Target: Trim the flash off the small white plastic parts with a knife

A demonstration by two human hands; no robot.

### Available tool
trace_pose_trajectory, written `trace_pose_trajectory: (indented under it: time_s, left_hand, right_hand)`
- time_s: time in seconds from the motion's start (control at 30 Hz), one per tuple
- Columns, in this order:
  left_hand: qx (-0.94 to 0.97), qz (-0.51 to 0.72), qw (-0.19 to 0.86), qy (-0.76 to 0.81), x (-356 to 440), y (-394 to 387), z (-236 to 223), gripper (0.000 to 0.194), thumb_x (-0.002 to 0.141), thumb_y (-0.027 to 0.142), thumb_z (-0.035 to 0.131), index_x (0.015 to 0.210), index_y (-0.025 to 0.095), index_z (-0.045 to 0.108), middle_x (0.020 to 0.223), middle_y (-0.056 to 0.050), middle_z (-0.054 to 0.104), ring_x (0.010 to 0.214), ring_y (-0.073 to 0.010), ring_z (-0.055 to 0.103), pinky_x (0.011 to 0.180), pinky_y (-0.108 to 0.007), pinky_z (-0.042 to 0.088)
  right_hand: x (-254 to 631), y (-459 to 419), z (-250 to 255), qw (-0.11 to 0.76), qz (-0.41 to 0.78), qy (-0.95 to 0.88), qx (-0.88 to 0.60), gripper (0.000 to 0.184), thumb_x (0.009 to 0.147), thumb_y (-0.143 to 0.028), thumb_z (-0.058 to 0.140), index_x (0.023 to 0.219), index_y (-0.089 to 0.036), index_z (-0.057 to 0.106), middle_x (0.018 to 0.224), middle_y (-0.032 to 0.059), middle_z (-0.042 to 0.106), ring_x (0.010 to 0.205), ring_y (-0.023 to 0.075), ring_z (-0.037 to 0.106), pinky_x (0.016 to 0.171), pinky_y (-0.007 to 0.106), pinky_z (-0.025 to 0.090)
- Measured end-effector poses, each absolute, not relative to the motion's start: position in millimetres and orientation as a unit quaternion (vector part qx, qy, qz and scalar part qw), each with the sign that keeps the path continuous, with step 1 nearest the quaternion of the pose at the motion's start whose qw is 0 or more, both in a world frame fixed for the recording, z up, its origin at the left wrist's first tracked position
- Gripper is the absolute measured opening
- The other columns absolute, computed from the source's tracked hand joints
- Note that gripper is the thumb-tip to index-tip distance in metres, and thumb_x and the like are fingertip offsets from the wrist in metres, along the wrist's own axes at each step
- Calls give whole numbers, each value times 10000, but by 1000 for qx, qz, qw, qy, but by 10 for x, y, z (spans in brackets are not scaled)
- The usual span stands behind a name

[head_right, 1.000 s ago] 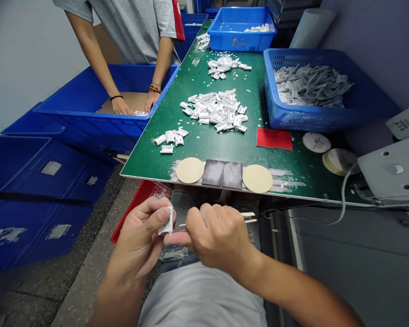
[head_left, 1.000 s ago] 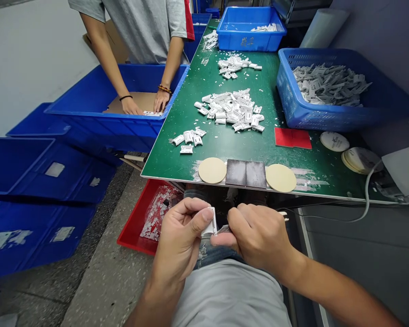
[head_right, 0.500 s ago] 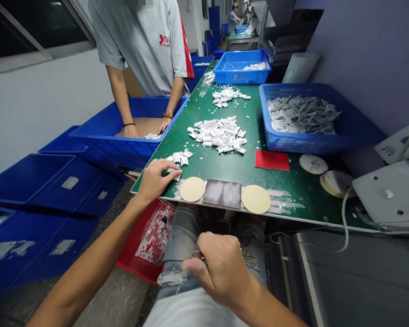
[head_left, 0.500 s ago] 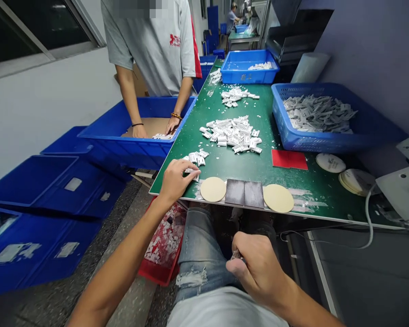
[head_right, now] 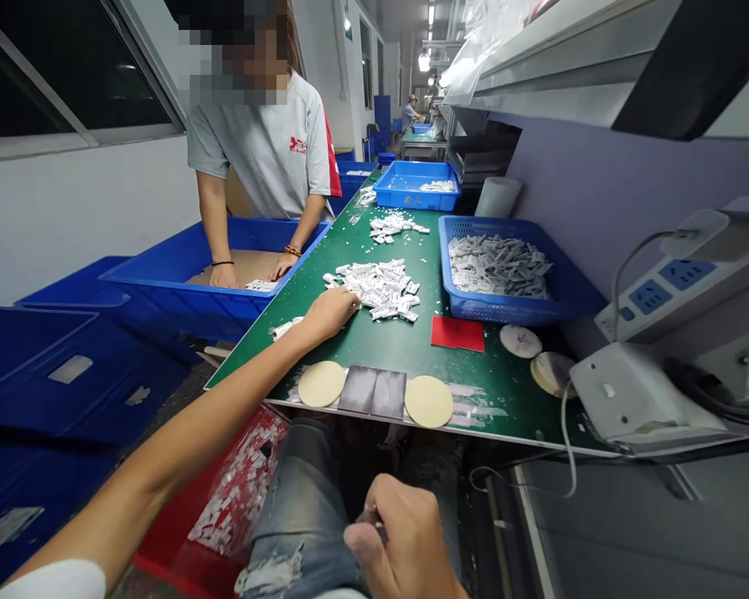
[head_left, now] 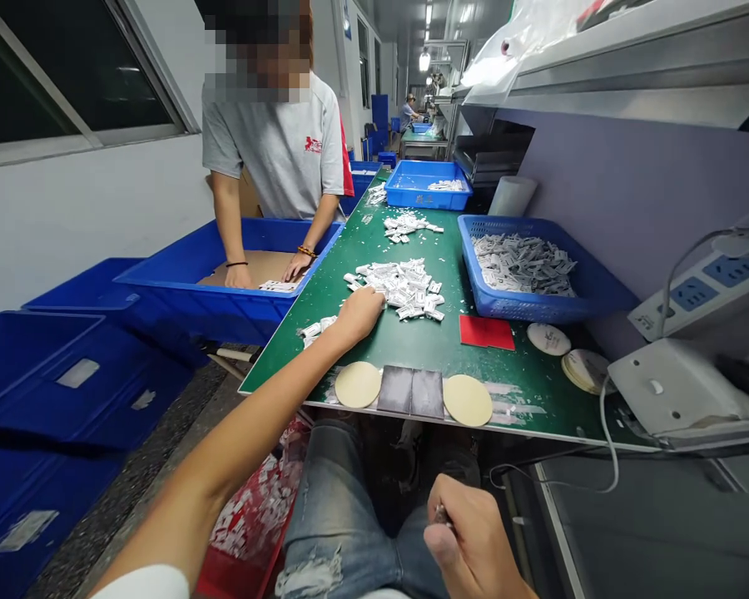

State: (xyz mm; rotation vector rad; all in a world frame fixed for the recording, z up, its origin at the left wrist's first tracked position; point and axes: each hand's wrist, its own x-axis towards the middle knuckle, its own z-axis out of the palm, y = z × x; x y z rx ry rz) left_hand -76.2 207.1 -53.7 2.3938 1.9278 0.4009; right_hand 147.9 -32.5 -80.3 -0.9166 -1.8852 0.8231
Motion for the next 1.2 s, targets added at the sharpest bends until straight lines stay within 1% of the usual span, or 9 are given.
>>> trace_pose_trajectory:
  time_s: [0.13, 0.27, 0.47, 0.57, 0.67, 0.8, 0.9, 1.03, 1.2]
  left_hand:
    - [766, 133, 22, 628, -856, 2003, -567, 314, 910, 310, 572, 1186, 159, 582, 1218, -106, 590, 1044, -238, 600, 871, -457, 512]
    - [757, 159, 64, 630, -912, 1968, -550, 323, 906, 312, 579, 1189, 155, 580, 1206, -104, 596, 1032, -237, 606, 863, -455, 516]
    - [698, 303, 146, 632, -995, 1841, -482, 256, 885, 279, 597, 1103, 148, 623, 1145, -94, 623, 1042, -240, 593, 901, -464, 477]
    - [633, 409, 209, 624, -1018, 1588, -420, 216, 869, 217, 545, 1042, 146, 653, 1013, -86, 663, 934, -214, 618, 857, -387, 479]
    - [560, 493, 302, 594, -969, 1112, -371, 297, 877, 270, 483, 1107, 137, 615, 925, -84, 671, 760, -170, 632, 666, -281, 494]
    - [475, 538, 451, 530, -838, 306, -343, 312, 872, 347, 548, 1106, 145, 584, 888, -77, 663, 695, -130, 607, 579, -222, 474]
    - [326, 588, 586, 452, -758, -127, -312, 196, 812, 277, 669, 965, 161, 631, 731, -18, 629, 633, -99, 578, 557, -183, 452]
    - [253, 607, 598, 459, -685, -338, -291, 187, 706, 222, 773, 851, 148, 681, 632, 20, 591, 515, -66, 527, 478, -160, 426]
    - [234, 609, 590, 475, -645, -405, -316, 188, 677, 231, 795, 816, 148, 700, 600, 26, 586, 478, -55, 503, 443, -150, 421]
  right_hand:
    - [1514, -315, -870, 433, 344, -746, -372, 524, 934, -620, 319, 637, -203, 430, 542, -45, 388, 463, 90, 386, 459, 231, 249]
    - [1485, -311, -876, 407, 371, -748, -371, 517, 934, -623, 313, 646, -207, 415, 564, -43, 382, 484, 97, 387, 476, 234, 255]
    - [1409, -288, -852, 394, 395, -749, -358, 493, 948, -592, 310, 651, -208, 399, 568, -49, 352, 491, 96, 359, 481, 235, 244]
    - [1344, -262, -825, 386, 405, -751, -351, 507, 944, -606, 301, 655, -206, 417, 572, -48, 364, 499, 98, 367, 492, 237, 253]
    - [1277, -223, -741, 370, 398, -757, -364, 484, 947, -593, 310, 701, -205, 462, 597, -42, 403, 516, 103, 391, 505, 240, 275]
    - [1204, -152, -569, 344, 309, -799, -386, 357, 965, -491, 382, 843, -185, 521, 653, -29, 474, 554, 111, 437, 547, 240, 311]
    - [1143, -98, -463, 344, 188, -848, -356, 415, 959, -534, 383, 817, -171, 526, 661, -12, 500, 555, 119, 446, 564, 259, 304]
    - [1039, -52, -386, 312, 61, -892, -322, 527, 929, -625, 352, 726, -172, 529, 598, -2, 485, 523, 137, 418, 532, 289, 252]
    - [947, -36, -348, 286, -13, -900, -329, 556, 930, -638, 316, 656, -190, 500, 562, -1, 460, 507, 145, 385, 519, 305, 208]
